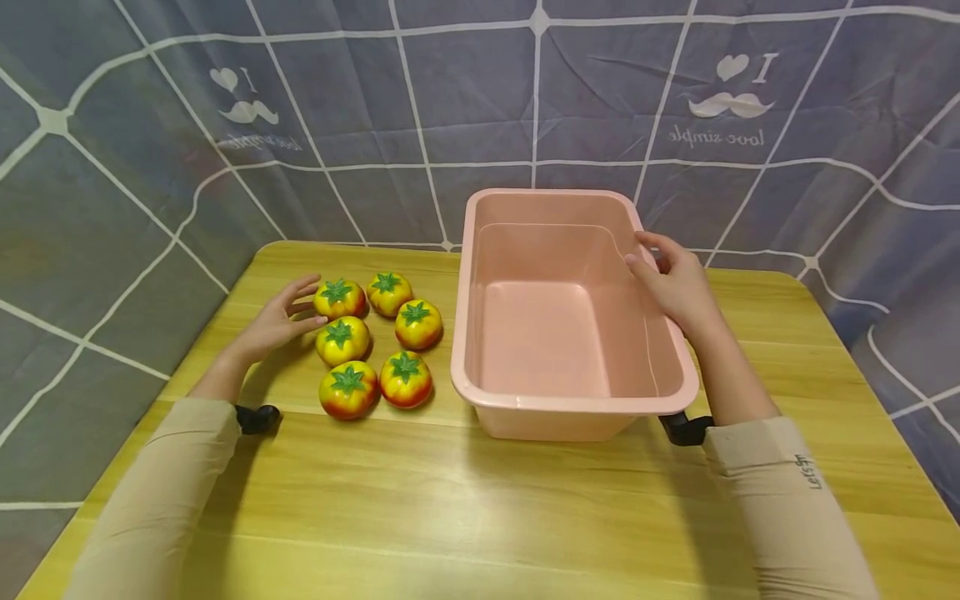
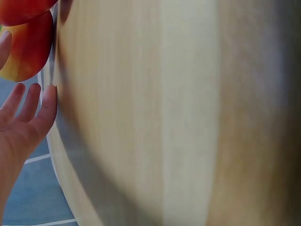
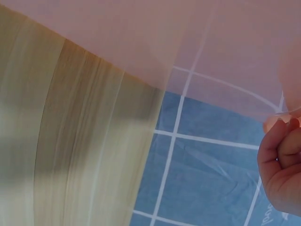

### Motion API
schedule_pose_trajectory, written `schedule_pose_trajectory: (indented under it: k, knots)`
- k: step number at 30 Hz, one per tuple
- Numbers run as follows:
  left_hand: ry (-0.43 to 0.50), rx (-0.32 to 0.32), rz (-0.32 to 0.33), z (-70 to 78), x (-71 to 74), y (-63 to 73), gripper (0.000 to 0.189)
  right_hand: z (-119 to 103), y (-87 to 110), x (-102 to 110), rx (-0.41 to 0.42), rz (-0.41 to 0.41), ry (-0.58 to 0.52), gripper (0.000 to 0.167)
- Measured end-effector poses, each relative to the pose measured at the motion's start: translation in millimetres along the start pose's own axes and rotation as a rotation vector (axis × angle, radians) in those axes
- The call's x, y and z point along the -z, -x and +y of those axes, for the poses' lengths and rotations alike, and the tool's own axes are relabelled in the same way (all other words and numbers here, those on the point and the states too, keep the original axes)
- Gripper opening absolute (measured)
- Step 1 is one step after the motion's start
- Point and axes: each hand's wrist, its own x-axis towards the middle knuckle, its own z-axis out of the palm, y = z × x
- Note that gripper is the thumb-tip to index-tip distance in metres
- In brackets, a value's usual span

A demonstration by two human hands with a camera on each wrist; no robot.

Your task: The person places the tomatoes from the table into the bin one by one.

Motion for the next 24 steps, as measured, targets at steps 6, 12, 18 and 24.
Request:
schedule_pose_trajectory:
  k: [6, 12, 18, 24]
  knots:
    - [-0.047, -0.019, 0.001, -15.1, -0.5, -8.4, 0.070, 2, -2.0, -1, 0.014, 0.018, 0.005, 0.058]
    - [-0.073, -0.016, 0.006, -19.2, -1.8, -13.5, 0.069, 4, 0.4, -1, 0.000, 0.006, -0.033, 0.057]
    - [-0.059, -0.007, 0.007, -18.2, -3.5, -15.2, 0.070, 4, 1.2, -2, 0.006, 0.039, -0.050, 0.055]
    - [-0.054, 0.002, 0.019, -18.8, -4.1, -17.1, 0.070, 1, 2.0, -3, -0.011, 0.065, -0.037, 0.056]
